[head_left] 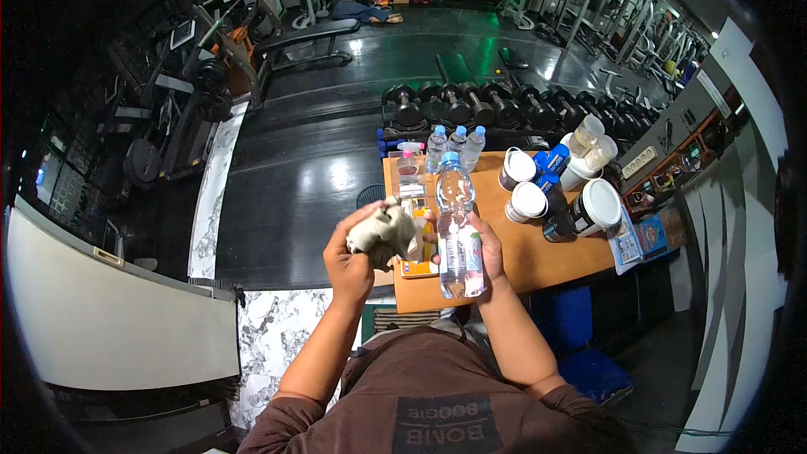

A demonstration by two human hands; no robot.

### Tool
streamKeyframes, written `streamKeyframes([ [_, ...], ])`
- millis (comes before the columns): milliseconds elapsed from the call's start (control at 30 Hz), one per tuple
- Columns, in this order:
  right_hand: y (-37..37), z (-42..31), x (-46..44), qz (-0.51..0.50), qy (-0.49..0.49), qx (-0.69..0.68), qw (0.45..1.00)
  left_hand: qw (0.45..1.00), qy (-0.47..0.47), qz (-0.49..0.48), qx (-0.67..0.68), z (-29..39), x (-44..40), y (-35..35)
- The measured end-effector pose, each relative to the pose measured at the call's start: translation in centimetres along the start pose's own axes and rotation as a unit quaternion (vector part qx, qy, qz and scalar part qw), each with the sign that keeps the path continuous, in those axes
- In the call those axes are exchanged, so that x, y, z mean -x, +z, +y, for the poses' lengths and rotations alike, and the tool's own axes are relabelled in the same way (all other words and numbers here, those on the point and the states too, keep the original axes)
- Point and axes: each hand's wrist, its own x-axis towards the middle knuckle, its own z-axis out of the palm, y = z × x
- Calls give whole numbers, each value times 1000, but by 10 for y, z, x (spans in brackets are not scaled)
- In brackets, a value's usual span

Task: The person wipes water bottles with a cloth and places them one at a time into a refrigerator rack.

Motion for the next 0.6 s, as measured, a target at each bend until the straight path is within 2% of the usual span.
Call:
streamKeyframes([
  [100,2,4,1,-3,13,14,1000,997,-23,73,17,-1,-12,13],
  [167,7,7,2,14,31,12,999,997,-23,74,23,-8,-21,12],
  [233,18,10,3,4,24,21,999,995,-48,65,-56,-13,-35,12],
  [300,11,14,0,-19,43,29,998,996,-41,49,-56,-16,-50,17],
  [367,10,20,1,-5,47,53,997,999,-40,13,16,-18,-65,26],
  [433,2,25,0,-14,106,43,993,998,-50,7,48,-14,-79,41],
  [500,1,29,-1,-19,113,56,992,998,-6,-60,-29,-23,-89,44],
  [533,2,31,-2,-5,86,81,993,994,-41,-90,-38,-29,-90,43],
  [600,1,32,-3,9,58,107,993,981,-33,-152,-113,-40,-88,39],
])
